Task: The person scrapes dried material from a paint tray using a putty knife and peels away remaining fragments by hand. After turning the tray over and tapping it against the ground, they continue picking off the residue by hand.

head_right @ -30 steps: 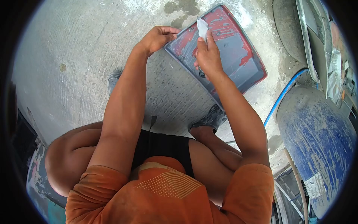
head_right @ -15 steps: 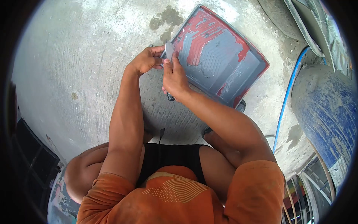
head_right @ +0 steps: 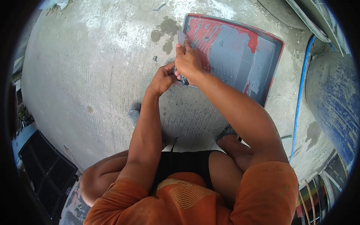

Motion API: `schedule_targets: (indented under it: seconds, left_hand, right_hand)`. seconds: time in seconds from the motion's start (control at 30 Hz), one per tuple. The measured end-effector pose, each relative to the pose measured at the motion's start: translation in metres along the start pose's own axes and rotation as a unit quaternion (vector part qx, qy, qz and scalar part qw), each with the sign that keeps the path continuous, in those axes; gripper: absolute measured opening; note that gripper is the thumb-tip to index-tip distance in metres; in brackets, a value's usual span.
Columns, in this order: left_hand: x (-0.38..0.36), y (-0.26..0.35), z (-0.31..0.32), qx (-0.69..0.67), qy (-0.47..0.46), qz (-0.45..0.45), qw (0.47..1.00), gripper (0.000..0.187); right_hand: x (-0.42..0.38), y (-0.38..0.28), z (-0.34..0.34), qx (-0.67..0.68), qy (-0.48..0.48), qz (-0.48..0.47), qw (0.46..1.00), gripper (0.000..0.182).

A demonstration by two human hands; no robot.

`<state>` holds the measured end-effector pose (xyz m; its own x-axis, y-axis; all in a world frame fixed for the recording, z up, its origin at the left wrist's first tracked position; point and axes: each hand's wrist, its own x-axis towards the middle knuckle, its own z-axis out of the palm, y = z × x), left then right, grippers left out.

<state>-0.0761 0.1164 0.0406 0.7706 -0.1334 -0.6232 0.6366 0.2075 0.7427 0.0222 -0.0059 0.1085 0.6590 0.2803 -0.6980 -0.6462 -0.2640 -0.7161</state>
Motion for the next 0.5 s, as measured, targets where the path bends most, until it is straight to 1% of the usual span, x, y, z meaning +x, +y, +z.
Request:
schedule_targets:
  seconds: [0.07, 0.13, 0.17, 0.23, 0.27, 0.33, 0.37, 0.43, 0.5]
  left_hand:
    - [0.0, 0.002, 0.0, -0.02, 0.0, 0.015, 1.0, 0.061]
    - [0.003, 0.001, -0.005, 0.07, 0.005, -0.022, 0.997, 0.056]
    - [0.004, -0.001, -0.004, 0.068, 0.007, -0.022, 0.997, 0.056]
    - [0.004, -0.004, 0.002, 0.065, 0.031, 0.012, 0.997, 0.059]
    - [0.003, -0.004, 0.004, 0.067, 0.03, 0.01, 0.997, 0.059]
    - [0.002, -0.002, 0.008, 0.1, 0.072, 0.049, 0.991, 0.061]
    - [0.004, -0.003, 0.005, 0.105, 0.071, 0.049, 0.991, 0.061]
    - [0.007, -0.007, 0.0, 0.064, 0.024, 0.058, 0.996, 0.063]
    - [0.001, -0.005, 0.007, 0.078, 0.029, 0.056, 0.995, 0.064]
  right_hand:
    - [-0.025, 0.011, 0.002, -0.075, 0.004, 0.031, 0.997, 0.068]
    - [-0.042, 0.023, 0.0, -0.075, -0.009, 0.029, 0.997, 0.07]
    - [-0.045, 0.027, -0.002, -0.075, -0.027, 0.027, 0.996, 0.071]
    - [-0.04, 0.033, -0.006, -0.068, -0.033, 0.048, 0.996, 0.071]
    - [-0.036, 0.037, -0.008, -0.054, -0.038, 0.038, 0.997, 0.071]
    - [-0.028, 0.035, -0.01, -0.036, -0.041, 0.027, 0.998, 0.07]
    - [-0.023, 0.033, -0.011, -0.026, -0.045, 0.016, 0.999, 0.068]
    - [-0.015, 0.023, -0.015, -0.012, -0.048, 0.006, 0.999, 0.066]
    - [-0.003, 0.012, -0.022, -0.017, -0.044, -0.009, 0.999, 0.063]
